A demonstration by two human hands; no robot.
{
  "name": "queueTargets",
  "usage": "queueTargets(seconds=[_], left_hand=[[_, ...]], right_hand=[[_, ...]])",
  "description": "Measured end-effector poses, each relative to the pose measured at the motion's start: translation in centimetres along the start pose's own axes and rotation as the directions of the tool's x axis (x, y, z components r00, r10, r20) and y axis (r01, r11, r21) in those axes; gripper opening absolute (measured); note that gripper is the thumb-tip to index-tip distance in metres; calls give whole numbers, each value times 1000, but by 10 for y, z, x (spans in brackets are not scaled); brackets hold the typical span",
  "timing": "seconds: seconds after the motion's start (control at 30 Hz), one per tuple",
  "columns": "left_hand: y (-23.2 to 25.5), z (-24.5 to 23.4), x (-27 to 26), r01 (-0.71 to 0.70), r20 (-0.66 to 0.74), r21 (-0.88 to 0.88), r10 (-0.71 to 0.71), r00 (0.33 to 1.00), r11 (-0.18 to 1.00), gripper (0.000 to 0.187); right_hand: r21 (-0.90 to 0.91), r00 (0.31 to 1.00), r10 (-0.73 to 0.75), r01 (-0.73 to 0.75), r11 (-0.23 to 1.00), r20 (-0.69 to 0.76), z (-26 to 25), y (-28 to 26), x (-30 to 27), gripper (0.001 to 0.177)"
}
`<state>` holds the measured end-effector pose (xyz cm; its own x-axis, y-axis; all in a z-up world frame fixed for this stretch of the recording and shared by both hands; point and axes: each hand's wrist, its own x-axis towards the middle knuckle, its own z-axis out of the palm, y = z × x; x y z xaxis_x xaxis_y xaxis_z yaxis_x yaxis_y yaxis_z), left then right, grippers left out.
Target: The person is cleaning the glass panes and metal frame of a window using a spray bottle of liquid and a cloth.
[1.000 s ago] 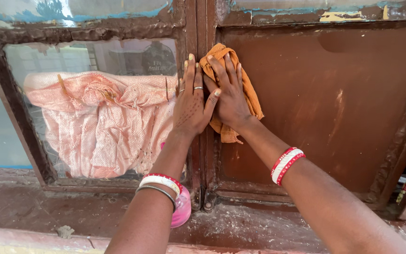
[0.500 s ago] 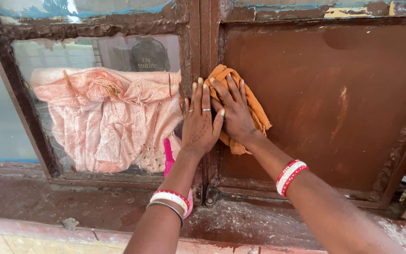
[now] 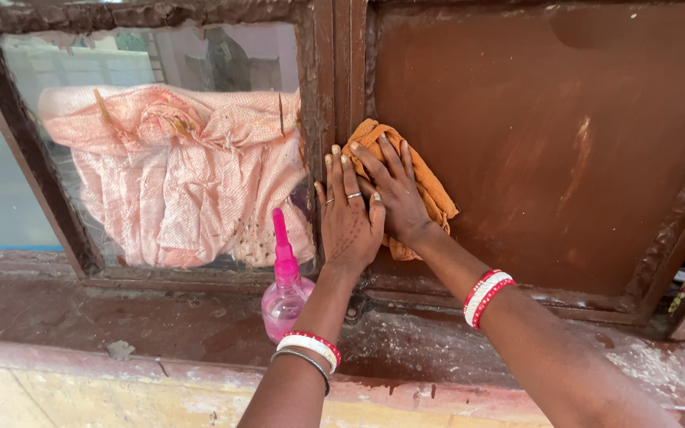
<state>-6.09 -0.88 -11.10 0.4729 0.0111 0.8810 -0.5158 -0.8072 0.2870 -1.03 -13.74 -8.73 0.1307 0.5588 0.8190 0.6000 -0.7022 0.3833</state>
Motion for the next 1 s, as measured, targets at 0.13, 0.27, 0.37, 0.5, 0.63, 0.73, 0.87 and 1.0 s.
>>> queueTargets(seconds=[0.13,0.27,0.37,0.5,0.63,0.73,0.87,1.0], left_hand=[[-3,2,-14,17,22,15,-17,1000,1000,76],[-7,4,-30,17,68,30,-19,997,999,77],[-8,9,-38,22,71,22,-23,997,1000,78],[-9,14,-55,39,86,29,-41,995,999,78],[-11,17,-73,58,115,40,-62,991,998,77],[-11,22,-84,104,144,43,-110,984,994,78],[-12,27,-99,104,165,98,-119,979,990,78],[-14,23,-116,95,228,148,-128,965,984,80]], right_hand=[[9,1000,-1,1,1000,4,6,-3,-13,41],[4,1000,-15,15,1000,23,10,-12,-28,43],[-6,999,-25,25,1000,37,13,-14,-36,44],[-10,996,-35,36,999,87,19,-17,-53,42],[1,995,-31,31,1000,95,28,-24,-70,52],[-1,995,-39,39,999,90,33,-26,-81,52],[-68,982,-62,75,995,180,39,-28,-96,55],[-5,980,-82,84,996,179,37,-35,-111,47]])
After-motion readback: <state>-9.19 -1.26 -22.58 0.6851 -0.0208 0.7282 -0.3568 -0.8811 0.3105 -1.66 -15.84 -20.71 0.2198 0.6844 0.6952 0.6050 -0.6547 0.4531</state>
